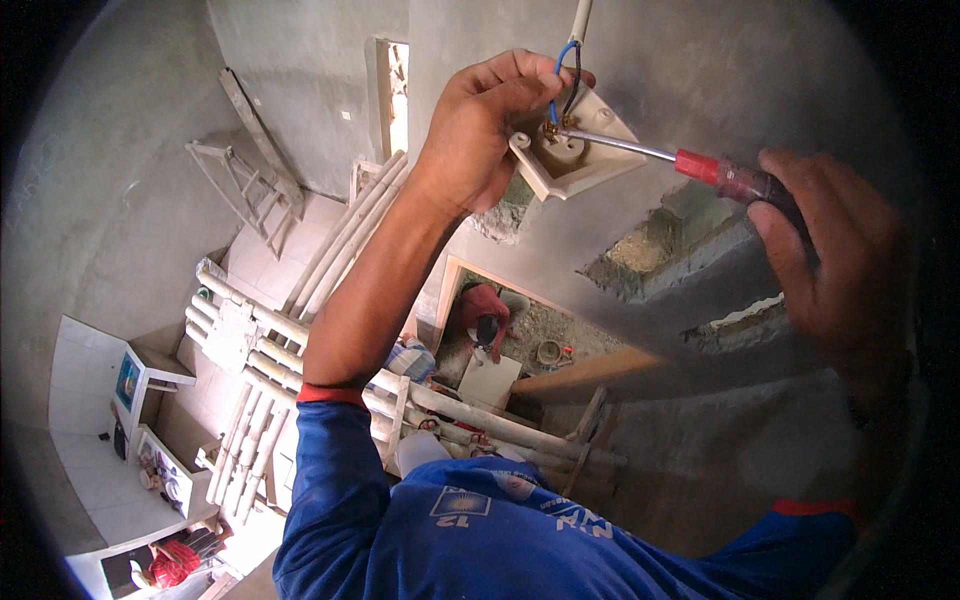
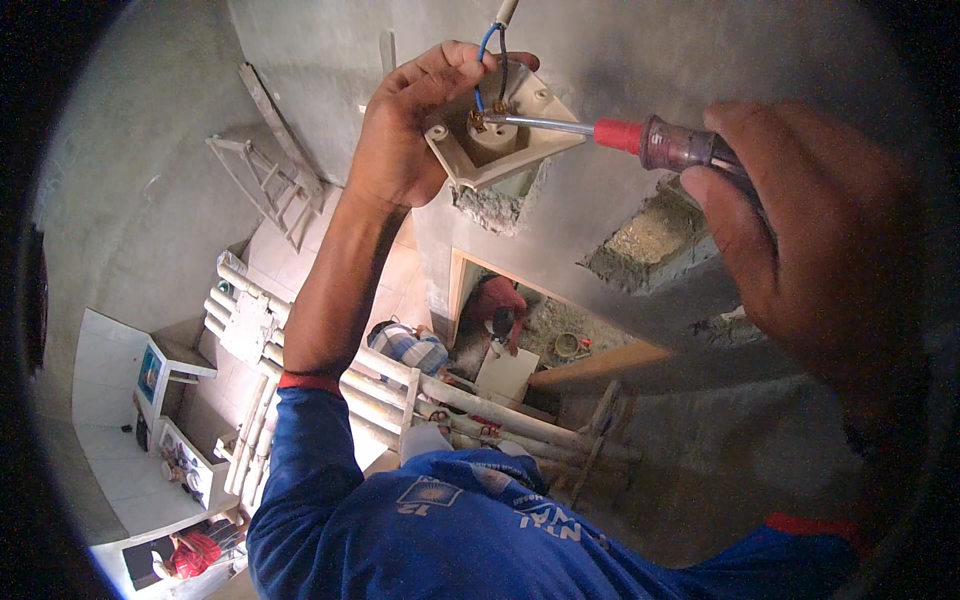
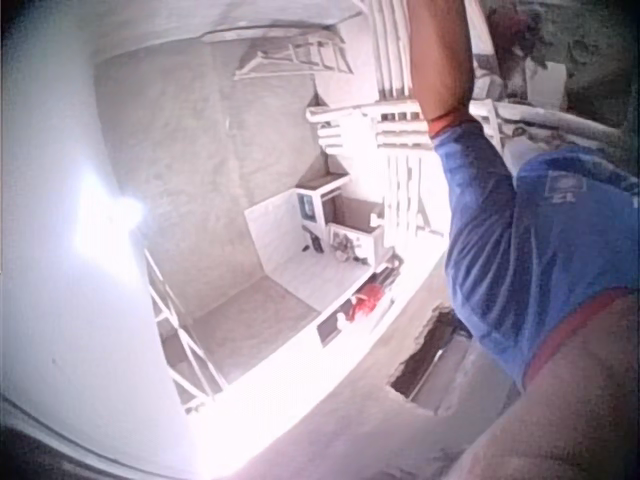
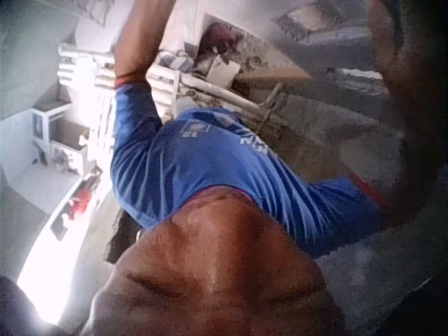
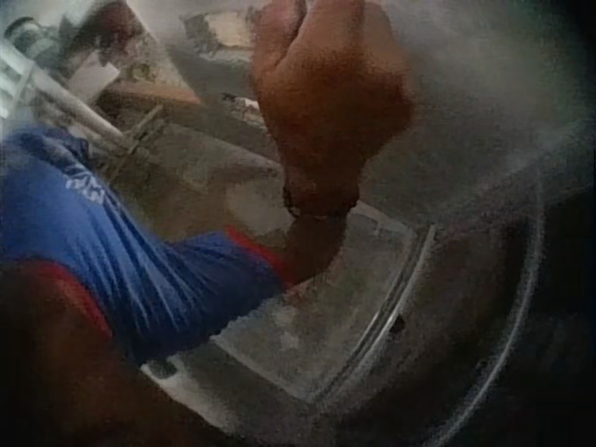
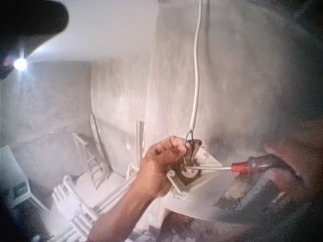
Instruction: The person holds an electrical socket housing and uses a screwdriver to tighten internal terminal screws on the wiring before positioning the housing against a wall opening.
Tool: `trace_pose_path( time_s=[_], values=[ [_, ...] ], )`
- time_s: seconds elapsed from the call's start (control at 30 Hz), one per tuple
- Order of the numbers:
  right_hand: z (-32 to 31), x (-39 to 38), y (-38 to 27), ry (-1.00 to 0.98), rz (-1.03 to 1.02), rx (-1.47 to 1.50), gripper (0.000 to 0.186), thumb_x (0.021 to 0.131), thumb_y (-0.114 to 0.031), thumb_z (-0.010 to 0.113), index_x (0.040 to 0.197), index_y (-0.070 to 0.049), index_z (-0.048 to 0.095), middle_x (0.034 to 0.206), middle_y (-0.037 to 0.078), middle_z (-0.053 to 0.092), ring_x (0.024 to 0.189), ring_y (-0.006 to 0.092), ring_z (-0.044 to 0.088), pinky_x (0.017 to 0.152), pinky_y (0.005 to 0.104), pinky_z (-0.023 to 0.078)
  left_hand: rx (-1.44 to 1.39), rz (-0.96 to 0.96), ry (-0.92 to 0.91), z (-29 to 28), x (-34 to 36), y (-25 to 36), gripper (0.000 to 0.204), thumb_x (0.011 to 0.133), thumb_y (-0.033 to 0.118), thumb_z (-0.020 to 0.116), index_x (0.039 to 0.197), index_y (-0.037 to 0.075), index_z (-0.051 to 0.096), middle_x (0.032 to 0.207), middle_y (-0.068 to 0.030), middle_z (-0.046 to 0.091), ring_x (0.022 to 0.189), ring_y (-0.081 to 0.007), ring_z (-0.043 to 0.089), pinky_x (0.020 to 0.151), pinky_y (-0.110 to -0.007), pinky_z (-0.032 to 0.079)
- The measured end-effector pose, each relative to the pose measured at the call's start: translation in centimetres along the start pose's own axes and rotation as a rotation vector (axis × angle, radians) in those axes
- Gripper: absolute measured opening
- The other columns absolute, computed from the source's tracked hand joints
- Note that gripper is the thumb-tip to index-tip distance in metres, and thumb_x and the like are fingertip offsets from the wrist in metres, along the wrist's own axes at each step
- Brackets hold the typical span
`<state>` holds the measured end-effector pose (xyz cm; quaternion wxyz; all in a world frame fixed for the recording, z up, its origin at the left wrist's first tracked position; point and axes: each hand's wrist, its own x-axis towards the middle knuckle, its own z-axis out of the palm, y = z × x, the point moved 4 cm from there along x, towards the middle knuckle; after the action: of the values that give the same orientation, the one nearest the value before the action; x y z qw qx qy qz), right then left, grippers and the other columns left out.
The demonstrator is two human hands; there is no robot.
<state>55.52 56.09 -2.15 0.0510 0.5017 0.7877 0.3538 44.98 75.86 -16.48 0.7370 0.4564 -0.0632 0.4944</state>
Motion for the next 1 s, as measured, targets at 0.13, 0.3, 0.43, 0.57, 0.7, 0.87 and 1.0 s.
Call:
trace_pose_path(
  time_s=[0.13,0.3,0.43,0.57,0.7,0.87,1.0],
  values=[
    [-0.4,0.0,-0.7,-0.059,0.014,-0.002,0.030,0.078,-0.009,0.072,0.104,-0.001,0.057,0.087,0.016,0.059,0.076,0.0287,0.066,0.062,0.0338,0.053,-0.003,-0.022,-0.004,-0.1,-0.1,0.0,0.015,0.089,0.001,0.046,0.094,0.000,0.059,0.105,-0.0178,0.065,0.093,-0.0203,0.063,0.086,-0.033,0.051],
    [0.0,-0.2,-0.4,-0.034,0.035,-0.002,0.034,0.075,-0.003,0.074,0.104,-0.002,0.056,0.089,0.014,0.056,0.077,0.0252,0.066,0.058,0.0300,0.053,-0.009,-0.029,0.000,0.0,-0.1,0.1,0.015,0.089,0.000,0.046,0.094,-0.001,0.059,0.105,-0.0187,0.065,0.092,-0.0202,0.063,0.085,-0.033,0.052],
    [0.4,-0.4,0.1,0.007,0.023,0.031,0.035,0.075,-0.003,0.074,0.104,-0.003,0.055,0.088,0.014,0.056,0.076,0.0246,0.065,0.057,0.0299,0.053,-0.003,0.008,-0.008,0.3,-0.2,0.5,0.015,0.088,-0.001,0.045,0.094,-0.002,0.060,0.104,-0.0188,0.066,0.092,-0.0200,0.063,0.083,-0.033,0.052],
    [0.6,-0.5,0.3,0.035,0.037,0.071,0.034,0.075,-0.003,0.073,0.103,-0.003,0.055,0.088,0.013,0.055,0.074,0.0238,0.065,0.057,0.0296,0.052,-0.033,-0.006,-0.007,-0.2,0.1,0.2,0.016,0.087,-0.003,0.045,0.093,-0.002,0.060,0.104,-0.0186,0.066,0.091,-0.0200,0.064,0.084,-0.032,0.052],
    [0.8,-0.5,0.8,0.036,0.094,0.151,0.033,0.075,-0.002,0.073,0.103,-0.003,0.055,0.087,0.013,0.055,0.074,0.0229,0.063,0.058,0.0294,0.052,-0.039,-0.024,0.007,-0.2,0.2,0.1,0.015,0.087,-0.003,0.047,0.092,-0.001,0.061,0.103,-0.0170,0.067,0.089,-0.0184,0.064,0.083,-0.031,0.052],
    [1.3,-0.3,1.5,0.074,0.170,0.218,0.032,0.072,-0.005,0.073,0.099,-0.005,0.057,0.086,0.012,0.056,0.074,0.0276,0.063,0.061,0.0349,0.049,0.003,-0.001,-0.011,-0.2,0.2,0.3,0.010,0.087,0.000,0.053,0.092,-0.001,0.062,0.101,-0.0146,0.068,0.086,-0.0146,0.062,0.080,-0.029,0.051],
    [1.4,0.1,1.6,0.106,0.114,0.223,0.032,0.073,-0.005,0.073,0.100,-0.004,0.057,0.086,0.012,0.056,0.073,0.0256,0.062,0.060,0.0337,0.049,0.030,-0.008,-0.010,-0.4,0.4,0.1,0.009,0.087,0.002,0.055,0.092,0.000,0.063,0.100,-0.0139,0.068,0.086,-0.0138,0.062,0.080,-0.028,0.050]
  ],
)
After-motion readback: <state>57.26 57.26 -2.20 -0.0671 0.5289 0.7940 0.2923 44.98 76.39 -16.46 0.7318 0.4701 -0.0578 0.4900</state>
